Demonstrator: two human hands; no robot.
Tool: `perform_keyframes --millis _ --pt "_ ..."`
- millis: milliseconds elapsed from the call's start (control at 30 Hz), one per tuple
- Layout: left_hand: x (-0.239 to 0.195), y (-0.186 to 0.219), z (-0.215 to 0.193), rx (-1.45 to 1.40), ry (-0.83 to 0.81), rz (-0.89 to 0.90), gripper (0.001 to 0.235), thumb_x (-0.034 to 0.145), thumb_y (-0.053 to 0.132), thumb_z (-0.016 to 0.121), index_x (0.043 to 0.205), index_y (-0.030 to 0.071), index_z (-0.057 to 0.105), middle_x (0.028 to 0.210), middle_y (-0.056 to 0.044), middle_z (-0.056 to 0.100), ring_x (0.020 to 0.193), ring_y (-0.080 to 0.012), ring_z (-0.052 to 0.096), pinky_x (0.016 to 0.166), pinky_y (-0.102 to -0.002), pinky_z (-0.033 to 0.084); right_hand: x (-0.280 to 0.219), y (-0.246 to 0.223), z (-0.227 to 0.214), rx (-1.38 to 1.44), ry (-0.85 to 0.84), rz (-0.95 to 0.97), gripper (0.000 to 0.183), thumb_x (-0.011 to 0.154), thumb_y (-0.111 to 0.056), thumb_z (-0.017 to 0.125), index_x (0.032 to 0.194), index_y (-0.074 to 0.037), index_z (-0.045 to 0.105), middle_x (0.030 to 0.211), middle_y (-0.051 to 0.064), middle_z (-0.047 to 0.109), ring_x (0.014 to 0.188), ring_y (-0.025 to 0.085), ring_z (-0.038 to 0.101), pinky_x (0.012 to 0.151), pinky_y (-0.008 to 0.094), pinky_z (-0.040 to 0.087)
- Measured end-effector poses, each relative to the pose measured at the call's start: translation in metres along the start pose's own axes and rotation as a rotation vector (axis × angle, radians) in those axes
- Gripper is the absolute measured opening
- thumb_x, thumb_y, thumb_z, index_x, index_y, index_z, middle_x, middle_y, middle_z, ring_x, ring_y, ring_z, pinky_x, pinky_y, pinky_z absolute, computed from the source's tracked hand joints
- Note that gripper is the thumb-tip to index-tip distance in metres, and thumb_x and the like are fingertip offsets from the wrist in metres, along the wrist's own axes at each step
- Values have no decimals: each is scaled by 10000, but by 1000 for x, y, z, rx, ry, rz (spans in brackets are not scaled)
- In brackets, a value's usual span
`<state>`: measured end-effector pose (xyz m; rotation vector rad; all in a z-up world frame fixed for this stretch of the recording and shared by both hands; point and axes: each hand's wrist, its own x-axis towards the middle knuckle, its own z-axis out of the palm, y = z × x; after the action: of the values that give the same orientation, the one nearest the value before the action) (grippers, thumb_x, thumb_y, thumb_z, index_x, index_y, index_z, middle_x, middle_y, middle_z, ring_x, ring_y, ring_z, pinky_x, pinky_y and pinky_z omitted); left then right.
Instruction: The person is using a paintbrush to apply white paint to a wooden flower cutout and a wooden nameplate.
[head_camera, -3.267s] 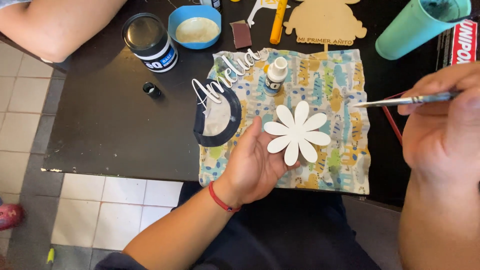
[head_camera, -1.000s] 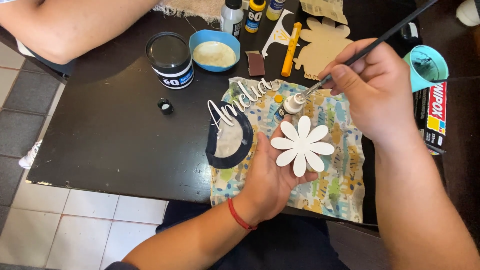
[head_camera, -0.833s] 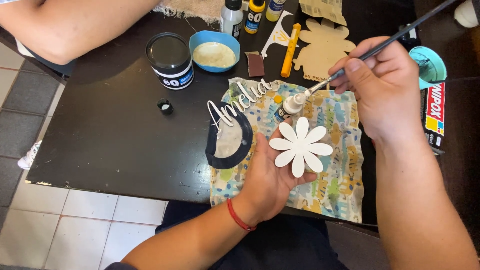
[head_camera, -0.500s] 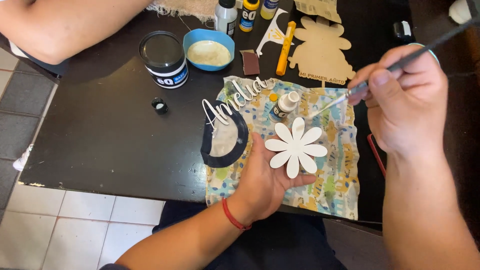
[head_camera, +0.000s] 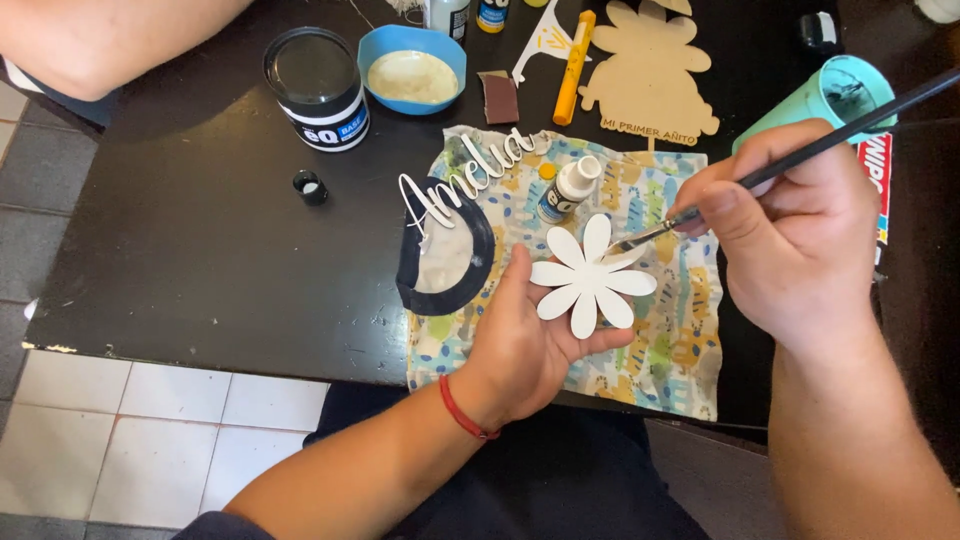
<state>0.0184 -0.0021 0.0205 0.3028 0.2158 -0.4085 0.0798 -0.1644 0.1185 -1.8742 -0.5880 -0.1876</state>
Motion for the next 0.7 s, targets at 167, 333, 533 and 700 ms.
perform_keyframes --millis 167,333,533,700 --pt "-3 6 4 0 25 -62 753 1045 555 233 1400 -49 507 1230 -269 629 1038 -379 634 854 -523 573 -2 3 -5 -34 45 -9 225 1101 -141 554 1127 -20 367 952 250 623 743 259 632 735 312 548" --pt "-1 3 -2 -8 -56 -54 732 1067 550 233 1378 -58 498 1182 -280 631 1089 -394 624 883 -563 559 -4 5 -6 11 -54 -7 238 1064 -156 568 1138 -42 373 939 237 612 818 274 662 761 319 559" --pt "-3 6 1 24 -83 -99 749 1053 567 212 1455 -13 462 1309 -237 598 1142 -429 609 858 -533 561 3 -16 0 -117 -224 4 221 1004 -92 567 1111 63 452 974 219 631 921 278 673 839 342 565" --pt "0 2 -3 62 -75 -124 771 1042 596 212 1408 -16 506 1296 -240 612 1082 -438 636 795 -503 587 10 -21 2 -296 -322 53 201 993 -99 594 1088 75 559 963 165 658 844 201 652 715 267 504"
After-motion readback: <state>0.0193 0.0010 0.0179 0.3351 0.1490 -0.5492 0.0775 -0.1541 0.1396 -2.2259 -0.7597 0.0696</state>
